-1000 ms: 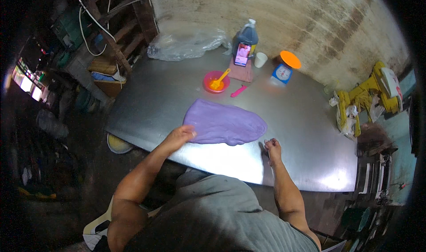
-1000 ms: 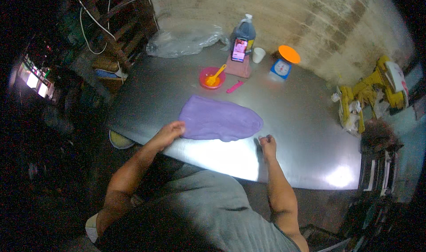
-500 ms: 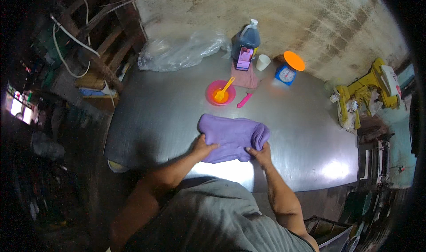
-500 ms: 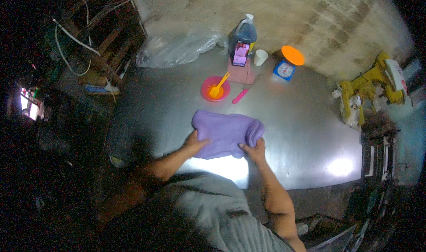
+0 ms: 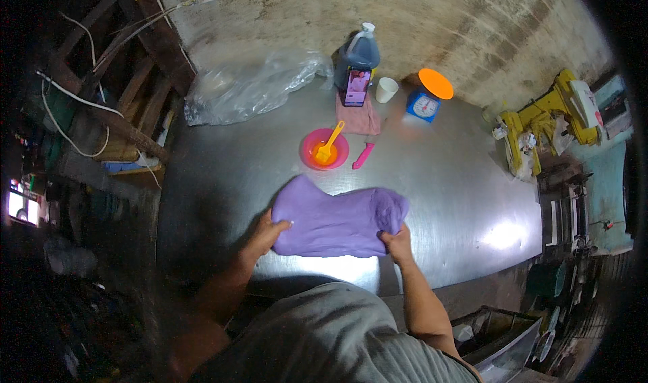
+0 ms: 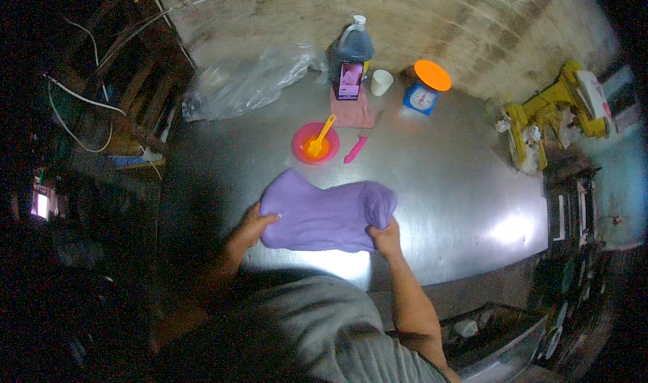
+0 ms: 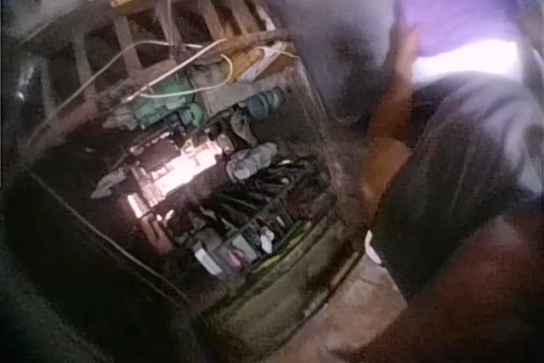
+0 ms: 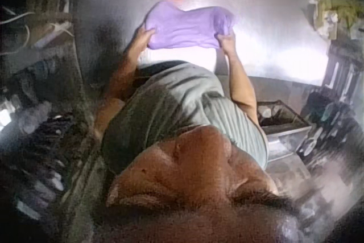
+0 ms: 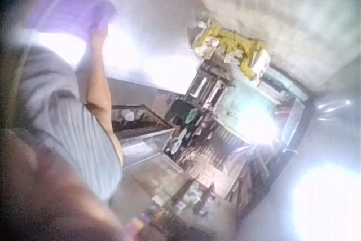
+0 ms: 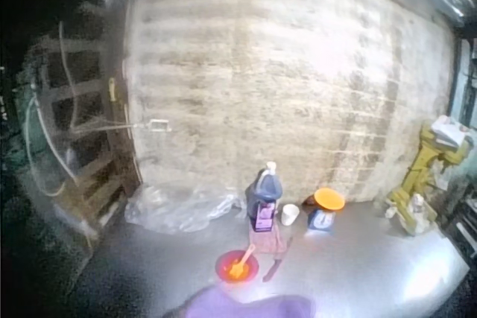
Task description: The person kneads and flattens a purple dough on a metal table, then uses a pink knife to cut it into strips and small pieces. The person also briefly retrieves a white substance from a yellow bucket and adds it to the dough.
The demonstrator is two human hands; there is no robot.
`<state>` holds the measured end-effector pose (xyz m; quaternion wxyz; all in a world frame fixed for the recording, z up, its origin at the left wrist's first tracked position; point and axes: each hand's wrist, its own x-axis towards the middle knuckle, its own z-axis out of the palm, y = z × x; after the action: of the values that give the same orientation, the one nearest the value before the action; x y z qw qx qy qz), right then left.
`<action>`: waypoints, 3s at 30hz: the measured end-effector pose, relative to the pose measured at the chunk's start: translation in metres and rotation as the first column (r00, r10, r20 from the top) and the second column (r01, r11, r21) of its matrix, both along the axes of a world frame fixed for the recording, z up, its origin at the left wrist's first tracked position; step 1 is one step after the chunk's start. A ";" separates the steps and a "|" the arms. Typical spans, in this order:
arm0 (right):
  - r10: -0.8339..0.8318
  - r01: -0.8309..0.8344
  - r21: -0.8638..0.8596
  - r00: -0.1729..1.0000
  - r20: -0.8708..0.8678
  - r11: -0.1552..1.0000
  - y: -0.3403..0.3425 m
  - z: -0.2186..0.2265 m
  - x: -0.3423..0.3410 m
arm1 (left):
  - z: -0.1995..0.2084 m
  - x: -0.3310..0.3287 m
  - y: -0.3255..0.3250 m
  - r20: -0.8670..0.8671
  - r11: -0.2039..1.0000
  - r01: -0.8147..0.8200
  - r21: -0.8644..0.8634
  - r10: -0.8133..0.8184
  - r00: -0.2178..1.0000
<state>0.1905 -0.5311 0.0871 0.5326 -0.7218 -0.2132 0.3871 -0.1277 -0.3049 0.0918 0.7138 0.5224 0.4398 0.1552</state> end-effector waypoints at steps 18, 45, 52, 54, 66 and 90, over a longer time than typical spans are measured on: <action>0.167 0.531 -0.564 0.617 0.769 0.633 -0.056 -0.041 0.030 | -0.052 0.171 0.184 -0.381 0.876 0.230 0.423 -0.059 0.923; 0.158 0.507 -0.559 0.632 0.759 0.656 -0.054 -0.035 0.028 | -0.010 0.060 -0.048 -0.744 0.312 0.700 0.642 0.033 0.668; 0.146 0.506 -0.542 0.627 0.765 0.671 -0.057 -0.033 0.029 | -0.010 0.071 -0.037 -0.798 0.415 0.757 0.504 -0.110 0.592; 0.154 0.525 -0.520 0.588 0.794 0.674 -0.059 -0.038 0.030 | 0.014 0.086 -0.034 -0.800 0.484 0.751 0.449 -0.158 0.579; 0.116 0.476 -0.530 0.658 0.744 0.702 -0.072 -0.045 0.034 | -0.024 0.150 -0.114 -0.750 0.367 0.688 0.626 0.038 0.661; -0.815 0.724 -0.377 0.534 -0.224 0.578 -0.619 -0.129 0.118 | -0.054 0.375 -0.150 -0.651 0.386 0.526 0.757 0.377 0.660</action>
<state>0.3083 -1.1504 -0.0424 0.5878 -0.7109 0.2831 0.2627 0.2473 -0.4553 0.0381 0.0574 0.8587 0.4985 0.1043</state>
